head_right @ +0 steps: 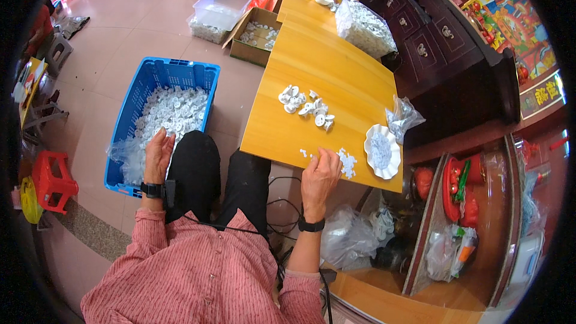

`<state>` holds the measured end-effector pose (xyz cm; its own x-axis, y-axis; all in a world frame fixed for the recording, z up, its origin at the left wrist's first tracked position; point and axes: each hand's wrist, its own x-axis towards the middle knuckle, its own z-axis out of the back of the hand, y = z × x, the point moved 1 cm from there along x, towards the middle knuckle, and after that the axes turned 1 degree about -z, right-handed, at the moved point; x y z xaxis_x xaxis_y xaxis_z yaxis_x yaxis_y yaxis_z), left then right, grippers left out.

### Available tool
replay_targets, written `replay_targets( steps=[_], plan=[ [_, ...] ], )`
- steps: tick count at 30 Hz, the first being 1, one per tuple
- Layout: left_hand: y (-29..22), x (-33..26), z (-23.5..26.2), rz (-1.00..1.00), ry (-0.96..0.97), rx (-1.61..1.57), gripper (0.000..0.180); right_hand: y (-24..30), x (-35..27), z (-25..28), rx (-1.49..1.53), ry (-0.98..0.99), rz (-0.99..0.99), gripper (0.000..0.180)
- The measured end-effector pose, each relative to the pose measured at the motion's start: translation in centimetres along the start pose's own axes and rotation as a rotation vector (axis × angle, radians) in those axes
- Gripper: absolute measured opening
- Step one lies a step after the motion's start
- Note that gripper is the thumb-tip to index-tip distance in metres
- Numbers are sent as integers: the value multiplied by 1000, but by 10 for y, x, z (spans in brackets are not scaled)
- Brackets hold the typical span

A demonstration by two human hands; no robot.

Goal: Assembling small white plastic components by hand.

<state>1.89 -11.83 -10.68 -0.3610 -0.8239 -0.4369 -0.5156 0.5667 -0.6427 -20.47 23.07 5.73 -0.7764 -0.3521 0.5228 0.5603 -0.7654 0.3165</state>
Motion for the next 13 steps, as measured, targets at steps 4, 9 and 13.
replay_targets(
  steps=[4, 9, 13],
  plan=[
    [1, 0, 3, -1, 69, -30, 22, 1, 22, -10, 1, 55, -25, 34],
    [-16, -27, -27, 48, 128, 13, 21, -13, 36, -33, -27, 70, -73, 42],
    [-29, -43, -40, 30, 161, 85, 25, -17, 42, -42, -79, 172, -174, 44]
  ],
)
